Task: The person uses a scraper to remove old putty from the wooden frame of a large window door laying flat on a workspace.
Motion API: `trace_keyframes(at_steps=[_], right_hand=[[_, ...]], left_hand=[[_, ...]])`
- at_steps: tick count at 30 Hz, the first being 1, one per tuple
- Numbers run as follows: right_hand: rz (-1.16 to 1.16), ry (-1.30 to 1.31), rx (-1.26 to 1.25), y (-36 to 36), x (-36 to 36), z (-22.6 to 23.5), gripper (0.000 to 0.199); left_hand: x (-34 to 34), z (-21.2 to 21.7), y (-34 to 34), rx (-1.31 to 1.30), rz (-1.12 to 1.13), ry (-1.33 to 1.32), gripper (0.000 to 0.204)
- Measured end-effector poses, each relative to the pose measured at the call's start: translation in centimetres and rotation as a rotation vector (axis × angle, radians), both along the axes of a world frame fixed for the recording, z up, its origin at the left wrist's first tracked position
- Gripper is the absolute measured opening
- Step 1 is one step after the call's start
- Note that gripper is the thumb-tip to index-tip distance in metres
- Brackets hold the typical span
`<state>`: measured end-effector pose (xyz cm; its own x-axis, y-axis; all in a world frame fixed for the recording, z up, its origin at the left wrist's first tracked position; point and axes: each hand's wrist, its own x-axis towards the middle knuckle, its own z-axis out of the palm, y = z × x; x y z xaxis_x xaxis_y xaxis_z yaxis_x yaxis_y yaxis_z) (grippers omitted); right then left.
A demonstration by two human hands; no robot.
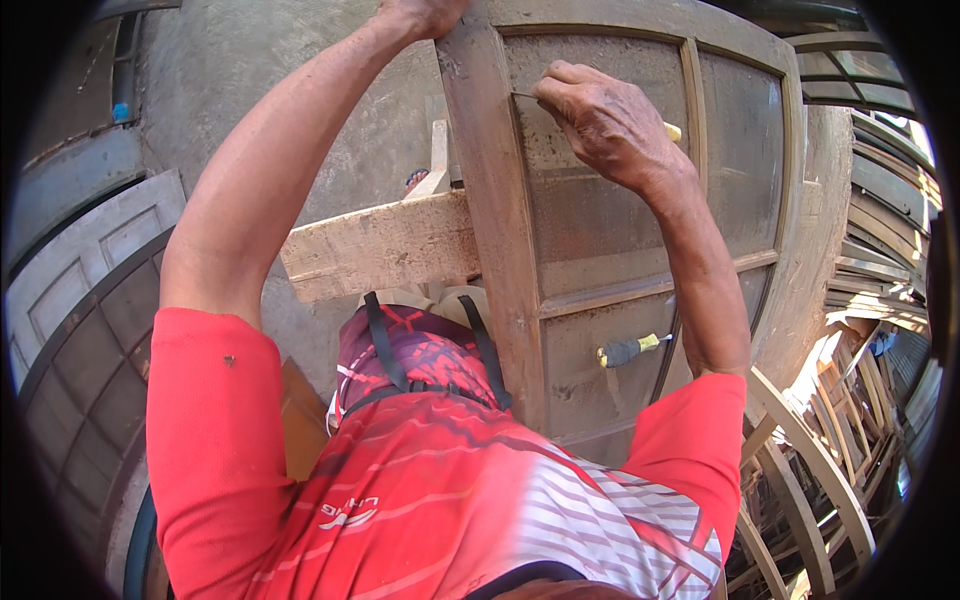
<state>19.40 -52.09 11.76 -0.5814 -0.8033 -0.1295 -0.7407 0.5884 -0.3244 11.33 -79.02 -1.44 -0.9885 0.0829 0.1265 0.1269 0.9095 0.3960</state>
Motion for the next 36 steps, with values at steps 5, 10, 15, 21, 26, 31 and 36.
trace_keyframes(at_steps=[5, 10, 15, 21, 26, 31, 36], right_hand=[[0.035, -0.038, -0.029, 2.3, 4.8, 0.4, 0.009], [0.044, -0.123, -0.07, 5.3, 10.5, 1.2, 0.012], [0.056, -0.184, -0.019, 7.9, 15.7, 2.3, 0.012], [0.135, -0.238, 0.116, 8.1, 17.6, 3.8, 0.012], [0.028, -0.161, 0.08, 5.9, 13.3, 3.9, 0.01], [-0.154, 0.045, -0.027, 0.0, 3.7, 2.2, 0.011], [-0.185, 0.228, 0.028, -4.9, -1.6, 0.9, 0.018]], left_hand=[[-1.1, -0.2, -1.7, -0.13, 0.022, -0.082, 0.033], [-1.9, -0.7, -2.6, -0.309, 0.01, -0.05, 0.027], [-3.4, -2.5, -3.8, -0.357, -0.02, 0.098, 0.023], [-4.3, -1.3, -3.6, -0.178, 0.153, -0.131, 0.033], [-2.7, -1.7, -1.9, -0.387, 0.099, -0.015, 0.036], [-2.0, -2.5, -1.9, -0.292, 0.058, -0.043, 0.035], [-0.6, -3.2, -0.7, -0.198, 0.05, 0.285, 0.024]])
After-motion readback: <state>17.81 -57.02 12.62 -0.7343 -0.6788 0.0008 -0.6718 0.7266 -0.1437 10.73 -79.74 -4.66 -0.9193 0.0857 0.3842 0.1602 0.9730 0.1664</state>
